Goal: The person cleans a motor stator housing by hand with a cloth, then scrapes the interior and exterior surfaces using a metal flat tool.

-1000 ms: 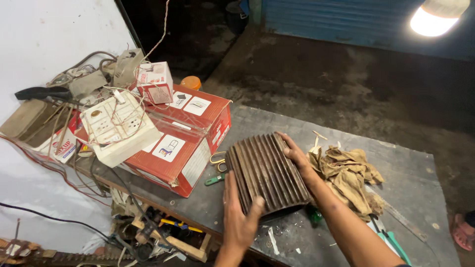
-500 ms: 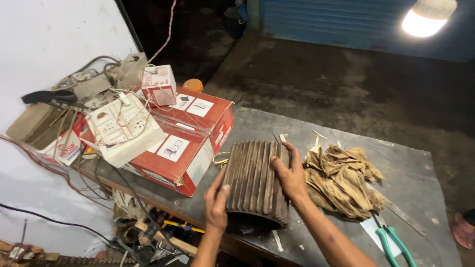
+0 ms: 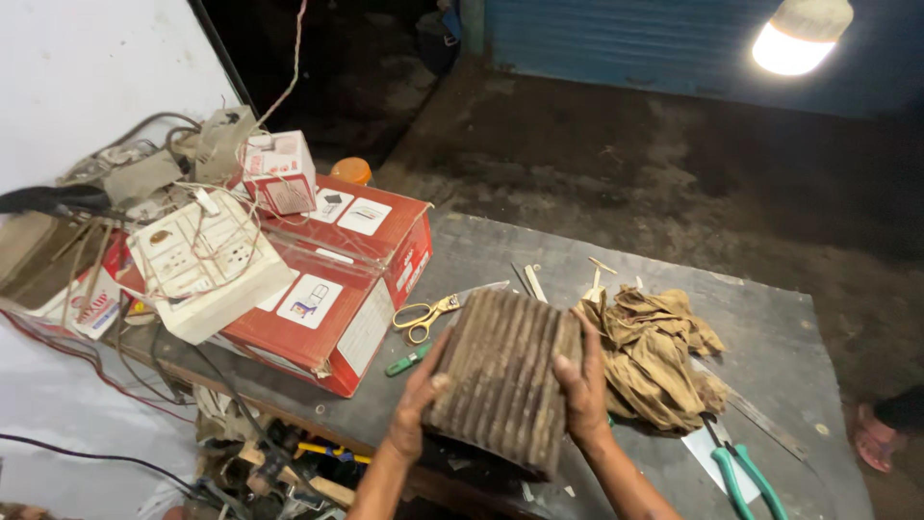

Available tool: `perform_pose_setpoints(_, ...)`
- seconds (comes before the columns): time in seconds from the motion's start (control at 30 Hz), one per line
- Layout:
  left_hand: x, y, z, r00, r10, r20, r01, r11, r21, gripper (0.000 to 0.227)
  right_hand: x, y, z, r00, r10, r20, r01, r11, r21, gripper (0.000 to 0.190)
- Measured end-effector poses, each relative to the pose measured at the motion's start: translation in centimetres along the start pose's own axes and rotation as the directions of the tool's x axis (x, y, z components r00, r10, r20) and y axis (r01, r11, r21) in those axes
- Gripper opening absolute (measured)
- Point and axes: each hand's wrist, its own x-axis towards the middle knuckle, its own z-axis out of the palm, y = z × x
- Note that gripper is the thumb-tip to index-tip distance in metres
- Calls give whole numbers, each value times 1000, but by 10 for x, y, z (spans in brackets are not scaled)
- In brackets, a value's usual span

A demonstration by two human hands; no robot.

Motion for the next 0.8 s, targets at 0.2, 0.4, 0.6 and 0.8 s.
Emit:
perform_pose_setpoints(0.2,-25,-1,73,972,171,-160,-112,939,324,95,-2,24,-39,960,241,145,-281,853,441,83)
perform_pose_setpoints(0.4,-47,-2,149,884,177,-433,109,822,559,92,18,41,-60,856,375,355,-517,634,575,78)
perform_pose_setpoints(0.6,-73,-6,138,863,318,-393,-13,792,611,89,37,26,-48,832,408,376,-542,743,392,76)
perform_pose_setpoints(0.8,-82,-36,89,807,428,-406,-309,893,328,83,35,-29,-8,858,350,377,-375,927,-6,69)
